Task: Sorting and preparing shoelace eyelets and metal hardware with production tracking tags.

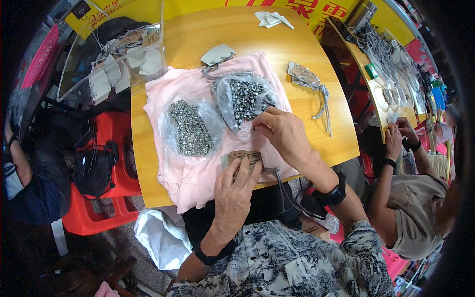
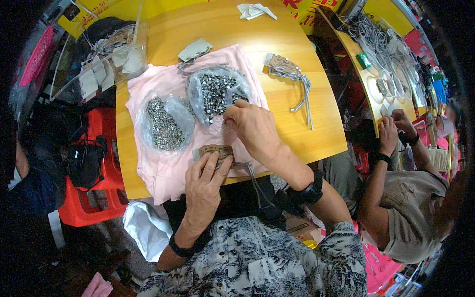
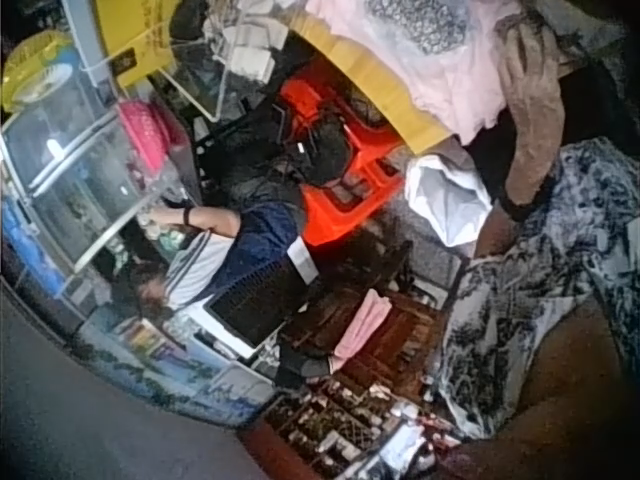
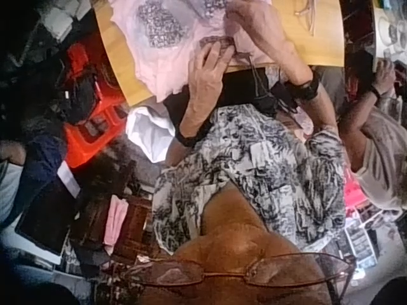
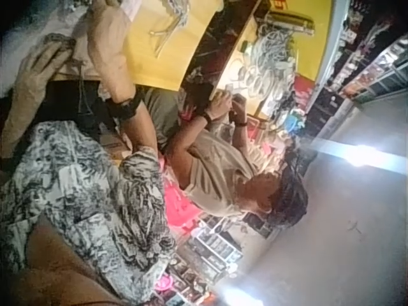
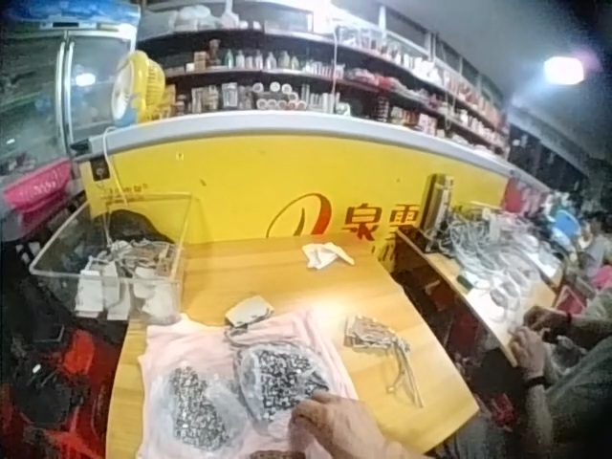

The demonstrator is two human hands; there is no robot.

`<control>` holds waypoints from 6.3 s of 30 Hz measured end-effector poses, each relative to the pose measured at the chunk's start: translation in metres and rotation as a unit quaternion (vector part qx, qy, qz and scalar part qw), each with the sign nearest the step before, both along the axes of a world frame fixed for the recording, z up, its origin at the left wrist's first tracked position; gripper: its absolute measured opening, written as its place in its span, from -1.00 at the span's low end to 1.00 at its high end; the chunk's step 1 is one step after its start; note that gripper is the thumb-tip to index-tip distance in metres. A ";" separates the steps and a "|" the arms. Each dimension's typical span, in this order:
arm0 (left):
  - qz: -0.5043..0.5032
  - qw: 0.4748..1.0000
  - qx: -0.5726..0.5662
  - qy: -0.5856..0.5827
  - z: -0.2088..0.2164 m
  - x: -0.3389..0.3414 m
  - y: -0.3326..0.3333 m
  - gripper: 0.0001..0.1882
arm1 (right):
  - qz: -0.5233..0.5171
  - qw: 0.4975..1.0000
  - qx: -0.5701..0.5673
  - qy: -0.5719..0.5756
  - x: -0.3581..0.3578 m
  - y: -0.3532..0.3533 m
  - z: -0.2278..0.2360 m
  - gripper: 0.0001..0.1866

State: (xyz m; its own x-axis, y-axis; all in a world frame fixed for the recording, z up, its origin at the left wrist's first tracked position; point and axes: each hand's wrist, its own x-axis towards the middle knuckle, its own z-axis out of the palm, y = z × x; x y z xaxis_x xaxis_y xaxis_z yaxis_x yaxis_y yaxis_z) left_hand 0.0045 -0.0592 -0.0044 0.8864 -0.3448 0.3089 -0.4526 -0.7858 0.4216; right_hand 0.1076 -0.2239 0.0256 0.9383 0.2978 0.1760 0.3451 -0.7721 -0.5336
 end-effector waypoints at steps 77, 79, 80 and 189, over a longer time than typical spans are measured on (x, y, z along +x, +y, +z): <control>-0.013 1.000 0.003 0.009 0.002 -0.002 0.002 -0.52 | 0.023 0.974 0.130 0.184 -0.042 -0.013 0.005 -0.88; -0.020 1.000 0.020 0.002 0.002 -0.002 0.003 -0.53 | 0.014 0.975 0.082 0.205 -0.039 -0.009 0.010 -0.86; -0.021 0.999 0.024 0.006 0.004 -0.002 0.004 -0.52 | 0.011 0.975 0.083 0.205 -0.037 -0.008 0.010 -0.86; -0.027 0.995 -0.082 0.051 0.000 -0.002 0.010 -0.54 | 0.056 0.995 0.074 0.025 0.011 0.018 -0.006 -0.92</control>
